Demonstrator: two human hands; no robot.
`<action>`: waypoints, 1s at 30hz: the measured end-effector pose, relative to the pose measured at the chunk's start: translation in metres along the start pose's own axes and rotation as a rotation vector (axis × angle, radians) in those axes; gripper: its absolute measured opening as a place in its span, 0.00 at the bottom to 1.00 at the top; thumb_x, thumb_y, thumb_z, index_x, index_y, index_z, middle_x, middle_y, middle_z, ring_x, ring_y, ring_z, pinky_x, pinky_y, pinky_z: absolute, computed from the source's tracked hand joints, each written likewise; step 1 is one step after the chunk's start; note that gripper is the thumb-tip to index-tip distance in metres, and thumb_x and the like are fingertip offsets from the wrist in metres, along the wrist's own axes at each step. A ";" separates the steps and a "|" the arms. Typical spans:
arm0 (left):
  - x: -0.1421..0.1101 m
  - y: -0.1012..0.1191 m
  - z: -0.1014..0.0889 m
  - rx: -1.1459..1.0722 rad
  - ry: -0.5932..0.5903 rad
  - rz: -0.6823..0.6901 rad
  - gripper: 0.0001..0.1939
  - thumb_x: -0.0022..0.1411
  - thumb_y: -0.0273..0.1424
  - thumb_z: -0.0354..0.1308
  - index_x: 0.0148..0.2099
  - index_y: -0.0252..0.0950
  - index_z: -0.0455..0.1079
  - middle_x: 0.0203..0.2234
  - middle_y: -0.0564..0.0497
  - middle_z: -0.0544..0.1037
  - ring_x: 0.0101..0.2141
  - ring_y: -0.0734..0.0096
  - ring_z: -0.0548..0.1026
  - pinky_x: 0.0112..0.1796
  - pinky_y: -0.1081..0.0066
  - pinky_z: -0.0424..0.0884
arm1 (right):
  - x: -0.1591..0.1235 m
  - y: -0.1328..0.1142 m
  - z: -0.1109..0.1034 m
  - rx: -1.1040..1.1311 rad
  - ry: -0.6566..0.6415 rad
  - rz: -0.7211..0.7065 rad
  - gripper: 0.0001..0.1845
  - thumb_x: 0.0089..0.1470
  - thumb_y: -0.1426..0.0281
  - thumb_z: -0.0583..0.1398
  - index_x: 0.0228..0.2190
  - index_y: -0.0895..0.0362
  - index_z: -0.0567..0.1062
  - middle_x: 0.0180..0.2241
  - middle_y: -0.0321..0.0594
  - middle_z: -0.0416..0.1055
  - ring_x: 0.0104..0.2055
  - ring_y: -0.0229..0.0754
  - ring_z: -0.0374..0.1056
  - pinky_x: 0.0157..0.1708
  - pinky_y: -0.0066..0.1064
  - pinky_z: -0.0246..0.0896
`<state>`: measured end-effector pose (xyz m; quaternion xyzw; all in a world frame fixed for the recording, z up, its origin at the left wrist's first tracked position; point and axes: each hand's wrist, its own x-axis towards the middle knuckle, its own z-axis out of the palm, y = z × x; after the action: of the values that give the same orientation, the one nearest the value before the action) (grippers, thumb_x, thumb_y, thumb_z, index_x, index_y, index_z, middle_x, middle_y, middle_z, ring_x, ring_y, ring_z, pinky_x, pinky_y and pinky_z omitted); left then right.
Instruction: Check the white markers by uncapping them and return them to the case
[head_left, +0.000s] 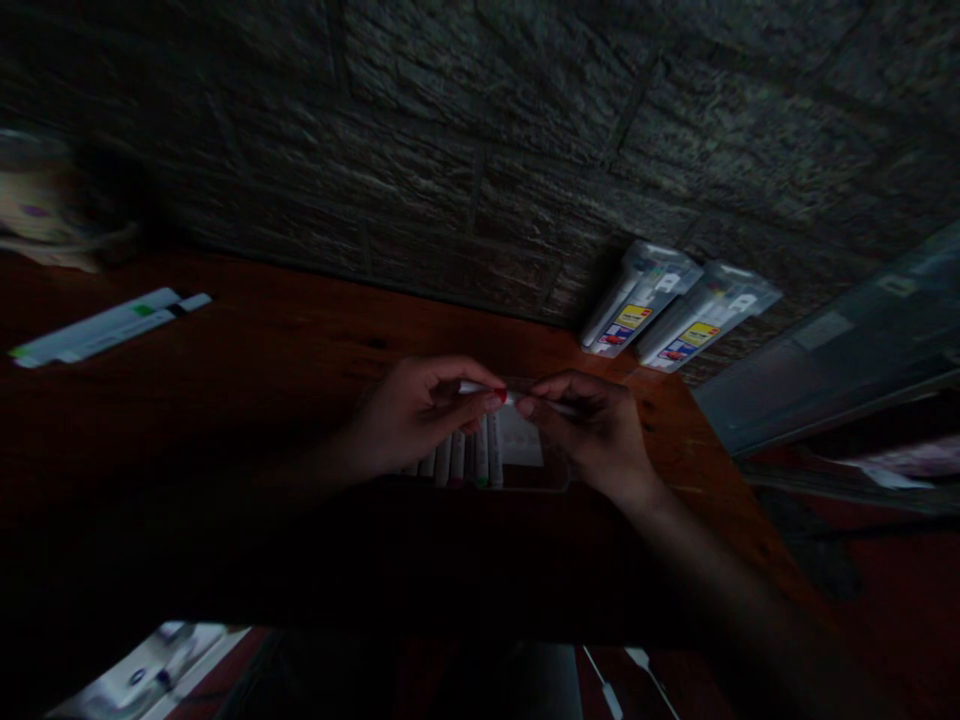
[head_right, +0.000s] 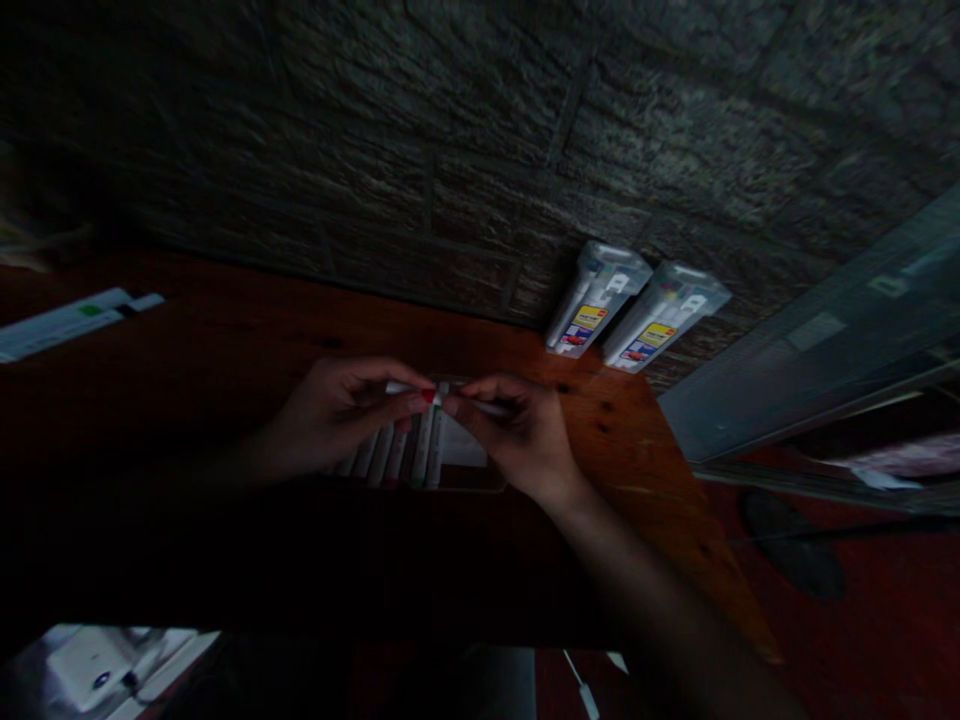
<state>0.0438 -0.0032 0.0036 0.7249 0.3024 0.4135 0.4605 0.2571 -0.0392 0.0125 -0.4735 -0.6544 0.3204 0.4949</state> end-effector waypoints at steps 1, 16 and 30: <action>0.001 0.001 -0.001 -0.007 0.012 -0.002 0.09 0.65 0.34 0.64 0.43 0.34 0.78 0.26 0.52 0.81 0.25 0.74 0.77 0.27 0.77 0.71 | 0.001 -0.001 -0.001 0.017 -0.001 0.019 0.05 0.51 0.66 0.71 0.30 0.54 0.82 0.31 0.38 0.82 0.31 0.40 0.76 0.33 0.31 0.72; 0.012 0.000 -0.009 -0.224 0.167 -0.054 0.06 0.67 0.29 0.60 0.43 0.33 0.76 0.28 0.52 0.76 0.23 0.77 0.73 0.27 0.74 0.69 | 0.004 0.004 -0.011 0.166 0.063 0.179 0.09 0.53 0.61 0.71 0.36 0.50 0.85 0.28 0.36 0.80 0.20 0.34 0.64 0.17 0.26 0.57; 0.015 -0.011 -0.011 -0.586 0.201 -0.139 0.10 0.65 0.33 0.61 0.42 0.31 0.79 0.27 0.48 0.79 0.23 0.73 0.74 0.26 0.71 0.70 | 0.005 0.006 -0.014 0.313 0.066 0.174 0.10 0.55 0.59 0.69 0.37 0.50 0.85 0.31 0.38 0.81 0.21 0.35 0.63 0.17 0.27 0.61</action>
<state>0.0406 0.0177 0.0006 0.4946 0.2632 0.5202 0.6446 0.2720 -0.0329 0.0131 -0.4558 -0.5364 0.4442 0.5543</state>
